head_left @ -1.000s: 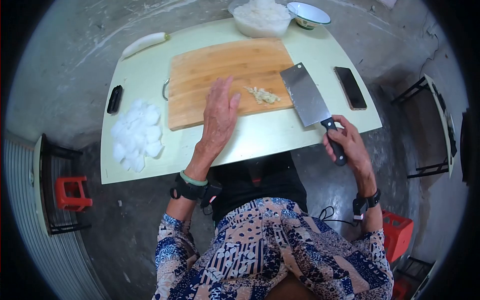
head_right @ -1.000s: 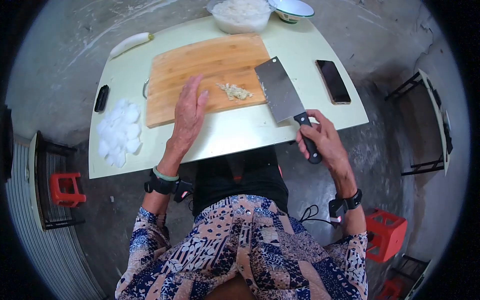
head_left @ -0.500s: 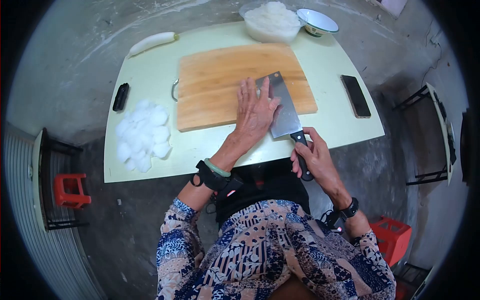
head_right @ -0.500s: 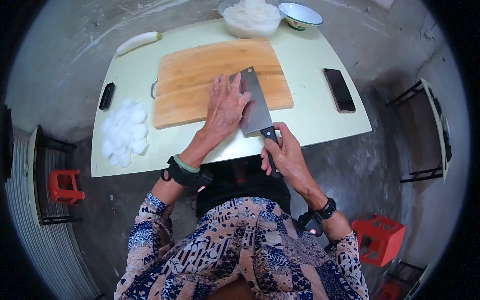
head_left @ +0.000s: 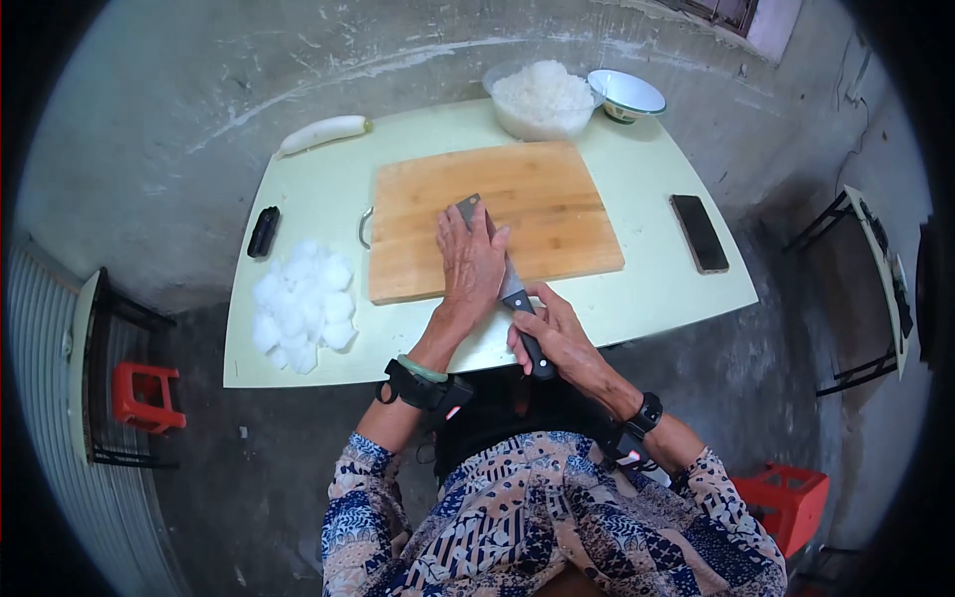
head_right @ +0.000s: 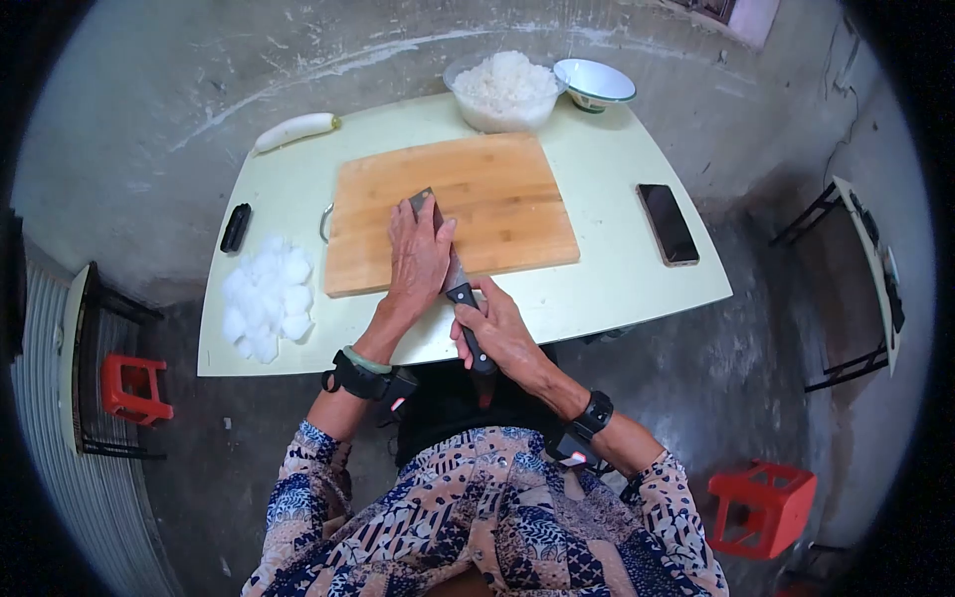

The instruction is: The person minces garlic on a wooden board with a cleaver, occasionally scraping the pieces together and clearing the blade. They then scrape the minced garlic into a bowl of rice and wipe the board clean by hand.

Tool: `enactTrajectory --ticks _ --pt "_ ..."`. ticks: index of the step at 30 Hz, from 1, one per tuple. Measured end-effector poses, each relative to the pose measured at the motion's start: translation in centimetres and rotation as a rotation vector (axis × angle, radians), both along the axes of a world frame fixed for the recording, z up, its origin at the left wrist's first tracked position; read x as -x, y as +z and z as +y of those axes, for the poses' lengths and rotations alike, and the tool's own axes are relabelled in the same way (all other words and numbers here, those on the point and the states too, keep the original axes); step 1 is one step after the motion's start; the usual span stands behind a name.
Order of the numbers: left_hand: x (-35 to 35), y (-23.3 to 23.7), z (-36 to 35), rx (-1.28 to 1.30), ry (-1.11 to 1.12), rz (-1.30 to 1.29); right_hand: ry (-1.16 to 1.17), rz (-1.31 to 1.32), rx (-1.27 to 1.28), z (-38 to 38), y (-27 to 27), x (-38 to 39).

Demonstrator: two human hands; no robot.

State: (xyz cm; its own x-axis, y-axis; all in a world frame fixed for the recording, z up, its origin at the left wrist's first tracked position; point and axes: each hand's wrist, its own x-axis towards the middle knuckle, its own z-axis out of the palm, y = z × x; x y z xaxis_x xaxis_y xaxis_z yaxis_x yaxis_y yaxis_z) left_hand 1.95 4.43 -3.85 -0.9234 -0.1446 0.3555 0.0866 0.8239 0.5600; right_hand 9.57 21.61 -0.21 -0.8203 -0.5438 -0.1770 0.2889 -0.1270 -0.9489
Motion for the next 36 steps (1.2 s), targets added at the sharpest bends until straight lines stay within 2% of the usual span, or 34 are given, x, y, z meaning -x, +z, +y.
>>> enactTrajectory --ticks 2,4,5,8,11,13,14,16,17,21,23,24,26,27,29,32,33,35,36 --pt "0.0 0.4 0.0 0.016 0.020 0.048 0.008 0.005 0.033 0.7 -0.7 0.5" --pt "0.2 1.9 0.0 -0.032 -0.120 0.034 -0.027 -0.060 0.059 1.7 -0.1 0.9" --pt "0.4 2.9 0.2 -0.027 -0.116 0.034 -0.041 -0.064 0.072 2.3 0.6 1.2" --pt "1.8 6.4 0.4 0.023 -0.152 0.189 -0.050 -0.038 0.088 4.9 2.5 2.4" --pt "3.7 10.4 -0.2 -0.101 -0.246 0.316 -0.075 -0.004 0.115 7.9 4.1 3.6" --pt "4.4 12.6 -0.1 -0.303 -0.288 0.380 -0.090 0.019 0.134 9.7 5.0 4.3" --pt "4.2 13.8 0.1 -0.300 -0.298 0.387 -0.113 0.025 0.127 10.5 5.5 4.4" --pt "3.7 15.7 0.5 -0.330 -0.286 0.194 -0.142 0.039 0.137 11.9 6.0 5.2" --pt "4.2 15.8 1.1 -0.342 -0.367 0.329 -0.156 0.049 0.137 12.4 6.7 5.4" --pt "6.0 16.1 3.1 -0.305 -0.460 0.343 -0.214 0.133 0.137 13.8 8.5 7.1" --pt "7.1 16.8 5.0 -0.505 -0.664 0.277 -0.240 0.160 0.143 14.4 9.1 8.6" --pt "7.5 17.2 6.0 -0.504 -0.666 0.282 -0.251 0.155 0.164 14.5 9.3 9.6" --pt "8.1 17.4 7.7 -0.469 -0.795 0.096 -0.263 0.159 0.183 14.6 9.1 11.7" --pt "8.5 17.3 8.5 -0.469 -0.799 0.106 -0.251 0.152 0.193 14.5 9.0 12.8" --pt "9.4 16.6 9.9 -0.395 -0.966 0.029 -0.250 0.144 0.192 14.1 9.2 14.7" --pt "11.7 16.2 10.4 -0.272 -1.012 -0.183 -0.260 0.139 0.171 13.0 9.0 17.5" --pt "13.1 15.7 10.3 -0.276 -1.010 -0.177 -0.252 0.143 0.182 12.9 8.4 18.6" --pt "16.2 14.6 9.9 -0.002 -1.076 0.078 -0.254 0.144 0.200 12.4 7.7 20.7" --pt "17.7 14.0 9.6 -0.004 -1.079 0.080 -0.257 0.145 0.198 12.1 7.6 21.6"
